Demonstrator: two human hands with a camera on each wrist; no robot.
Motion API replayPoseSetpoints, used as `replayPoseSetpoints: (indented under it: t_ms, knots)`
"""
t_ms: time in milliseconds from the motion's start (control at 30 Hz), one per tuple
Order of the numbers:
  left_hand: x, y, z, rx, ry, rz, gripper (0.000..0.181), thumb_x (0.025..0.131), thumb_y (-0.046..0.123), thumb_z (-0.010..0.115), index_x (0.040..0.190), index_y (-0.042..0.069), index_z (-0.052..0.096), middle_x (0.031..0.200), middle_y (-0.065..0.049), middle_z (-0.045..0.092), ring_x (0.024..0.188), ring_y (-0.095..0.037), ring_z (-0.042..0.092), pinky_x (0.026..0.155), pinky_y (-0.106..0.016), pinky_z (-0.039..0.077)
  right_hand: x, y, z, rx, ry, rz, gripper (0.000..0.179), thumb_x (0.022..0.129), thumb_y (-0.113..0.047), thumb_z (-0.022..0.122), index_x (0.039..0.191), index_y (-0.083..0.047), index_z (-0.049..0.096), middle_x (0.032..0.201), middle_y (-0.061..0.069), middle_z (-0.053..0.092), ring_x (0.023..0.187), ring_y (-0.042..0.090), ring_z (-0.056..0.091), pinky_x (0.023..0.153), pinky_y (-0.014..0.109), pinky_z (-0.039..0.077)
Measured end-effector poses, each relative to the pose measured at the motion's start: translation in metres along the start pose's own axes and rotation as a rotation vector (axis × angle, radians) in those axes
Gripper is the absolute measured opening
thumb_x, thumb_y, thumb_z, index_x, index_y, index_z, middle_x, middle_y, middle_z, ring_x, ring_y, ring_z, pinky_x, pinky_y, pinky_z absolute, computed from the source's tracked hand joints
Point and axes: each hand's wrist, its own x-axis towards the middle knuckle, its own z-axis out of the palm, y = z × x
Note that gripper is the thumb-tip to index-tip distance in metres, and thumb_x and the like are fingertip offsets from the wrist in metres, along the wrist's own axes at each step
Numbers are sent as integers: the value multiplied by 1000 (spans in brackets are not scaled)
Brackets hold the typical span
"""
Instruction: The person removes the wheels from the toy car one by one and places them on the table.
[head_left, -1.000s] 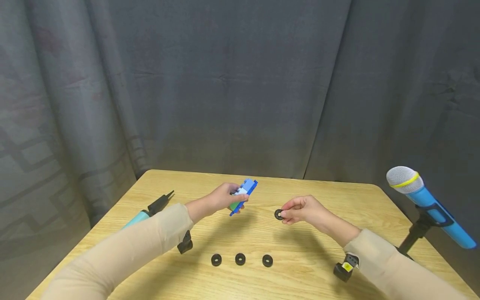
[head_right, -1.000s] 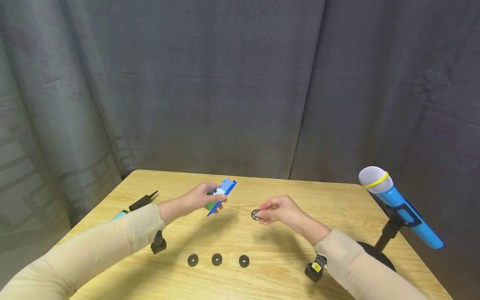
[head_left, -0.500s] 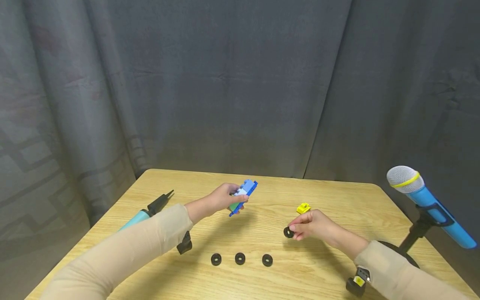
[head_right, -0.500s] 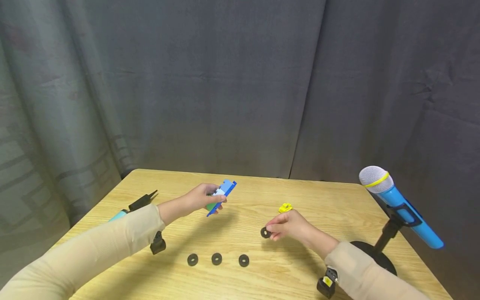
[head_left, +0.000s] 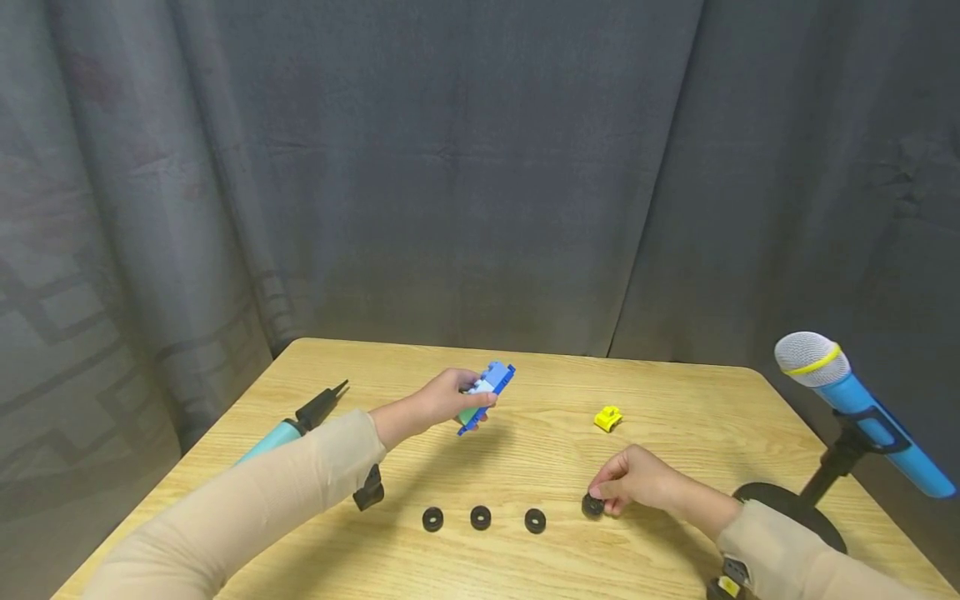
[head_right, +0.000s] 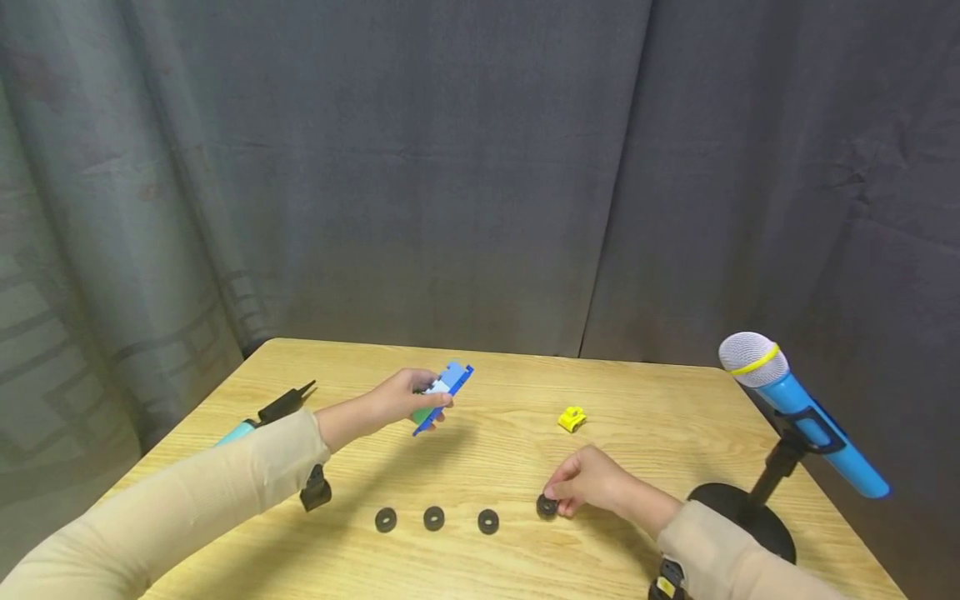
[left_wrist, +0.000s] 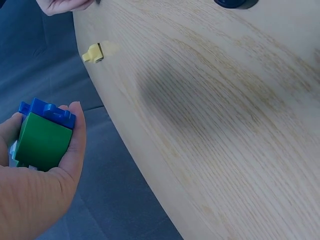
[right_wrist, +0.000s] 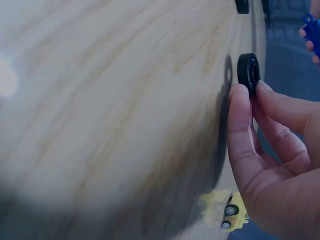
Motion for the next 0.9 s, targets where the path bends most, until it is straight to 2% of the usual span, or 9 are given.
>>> replayPoseSetpoints:
  t_ms: [67, 267, 433, 500, 667, 900]
  knots:
    - [-1, 0, 0, 6, -1, 3, 44, 96, 18, 62, 129, -8, 51, 100, -20, 69, 96, -42, 67, 70, -36, 59, -1, 1, 1, -25, 7, 5, 12, 86, -8, 71, 89, 4, 72, 76, 8, 71, 62, 11, 65, 61, 26, 57]
    - [-3, -1, 1, 8, -14, 17, 44, 96, 18, 62, 130, -8, 51, 108, -27, 66, 93, -40, 68, 67, -33, 59, -1, 5, 1, -89, 7, -63, 8, 84, -6, 72, 84, 2, 72, 74, 8, 71, 60, 12, 63, 56, 25, 56]
    - [-2, -3, 0, 14, -18, 23, 43, 96, 18, 61, 129, -9, 51, 105, -28, 66, 91, -41, 67, 64, -31, 58, 0, 6, -1, -85, -15, -74, 9, 85, -7, 72, 85, 2, 73, 75, 9, 71, 61, 13, 64, 57, 25, 57]
    - [-1, -3, 0, 20, -17, 17, 44, 96, 18, 61, 129, -8, 51, 106, -28, 66, 95, -44, 66, 65, -32, 58, -1, 7, -4, -67, -47, -70, 11, 86, -8, 71, 87, 3, 72, 76, 9, 71, 63, 14, 65, 59, 26, 57]
    - [0, -5, 0, 36, -1, -3, 45, 96, 21, 63, 131, -6, 52, 105, -26, 67, 96, -42, 66, 68, -34, 58, 2, 4, -14, -14, -129, -61, 20, 89, -12, 69, 96, 6, 70, 81, 10, 71, 71, 16, 66, 66, 30, 58]
    - [-1, -5, 1, 83, 26, -8, 51, 92, 28, 67, 132, -1, 54, 103, -20, 68, 87, -30, 68, 68, -32, 56, 12, -14, -26, 54, -118, -66, 38, 91, -19, 68, 112, 12, 62, 95, 14, 70, 82, 23, 68, 75, 36, 58]
